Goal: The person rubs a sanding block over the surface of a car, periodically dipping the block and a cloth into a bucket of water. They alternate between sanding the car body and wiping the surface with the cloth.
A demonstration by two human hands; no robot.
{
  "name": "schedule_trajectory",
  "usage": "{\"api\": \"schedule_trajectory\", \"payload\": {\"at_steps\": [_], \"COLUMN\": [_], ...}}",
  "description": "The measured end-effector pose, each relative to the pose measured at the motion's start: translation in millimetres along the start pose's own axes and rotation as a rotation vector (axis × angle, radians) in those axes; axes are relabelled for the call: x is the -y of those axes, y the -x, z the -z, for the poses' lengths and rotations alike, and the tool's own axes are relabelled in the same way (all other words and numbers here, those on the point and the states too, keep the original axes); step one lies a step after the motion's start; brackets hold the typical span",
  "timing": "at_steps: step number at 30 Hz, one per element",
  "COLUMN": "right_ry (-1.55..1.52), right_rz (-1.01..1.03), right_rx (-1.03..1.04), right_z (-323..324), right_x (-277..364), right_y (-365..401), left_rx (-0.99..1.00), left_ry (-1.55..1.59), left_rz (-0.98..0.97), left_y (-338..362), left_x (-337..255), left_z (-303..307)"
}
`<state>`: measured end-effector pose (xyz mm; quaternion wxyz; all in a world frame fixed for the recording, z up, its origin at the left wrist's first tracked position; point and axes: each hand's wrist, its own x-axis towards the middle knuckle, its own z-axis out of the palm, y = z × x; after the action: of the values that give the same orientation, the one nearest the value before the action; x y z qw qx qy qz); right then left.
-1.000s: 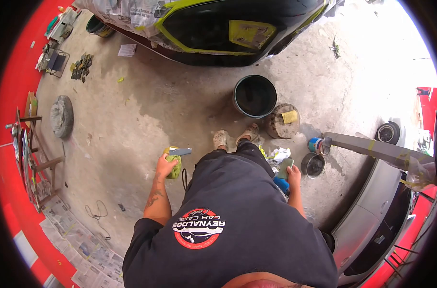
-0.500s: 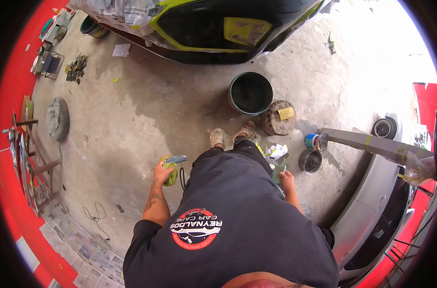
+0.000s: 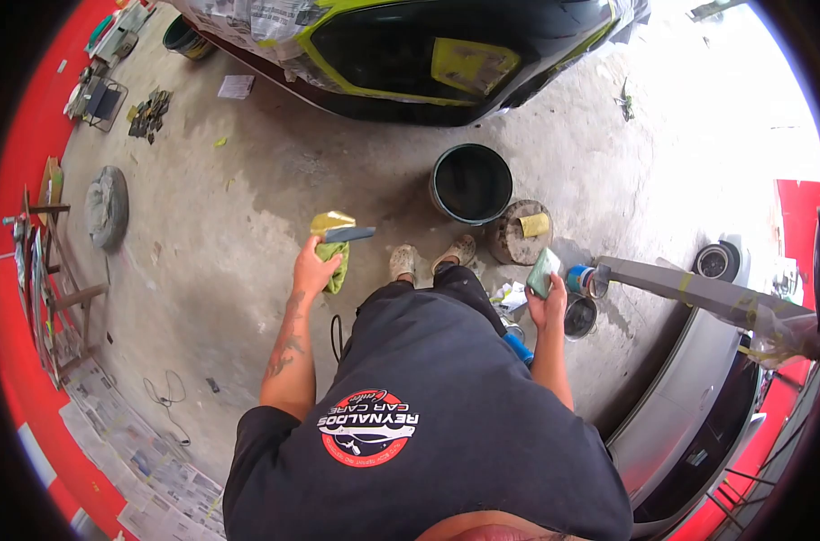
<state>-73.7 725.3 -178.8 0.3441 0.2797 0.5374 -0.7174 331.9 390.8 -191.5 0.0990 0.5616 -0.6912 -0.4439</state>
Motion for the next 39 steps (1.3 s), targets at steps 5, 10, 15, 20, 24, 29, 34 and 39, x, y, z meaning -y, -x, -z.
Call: {"api": "schedule_trajectory", "payload": {"at_steps": [5, 10, 15, 20, 24, 29, 34, 39], "right_ry": [0.219, 1.506, 1.435, 0.729, 0.389, 0.818, 0.604, 0.529], "right_rz": [0.139, 0.778, 0.549, 0.328, 0.414, 1.424, 2.472, 2.774], "right_rx": [0.407, 0.254, 0.346, 0.494, 0.646, 0.699, 0.723, 0.489], "right_z": [-59, -94, -113, -131, -182, -286, -401, -487], "right_x": [24, 26, 10, -39, -65, -80, -73, -65], "right_y": [4, 1, -48, -175, -259, -256, -192, -122], "left_rx": [0.071, 0.161, 0.228, 0.310, 0.344, 0.264, 0.142, 0.124], "left_ry": [0.037, -0.005, -0.142, -0.151, -0.131, -0.256, -0.240, -0.274], "left_rz": [-0.094, -0.147, -0.353, -0.667, -0.918, -1.152, -1.182, -1.186], "left_y": [-17, -22, -47, -157, -269, -353, -353, -344], "left_x": [-62, -115, -140, -90, -27, 40, 44, 43], "left_z": [-27, -60, -102, -215, -338, -435, -458, -452]}}
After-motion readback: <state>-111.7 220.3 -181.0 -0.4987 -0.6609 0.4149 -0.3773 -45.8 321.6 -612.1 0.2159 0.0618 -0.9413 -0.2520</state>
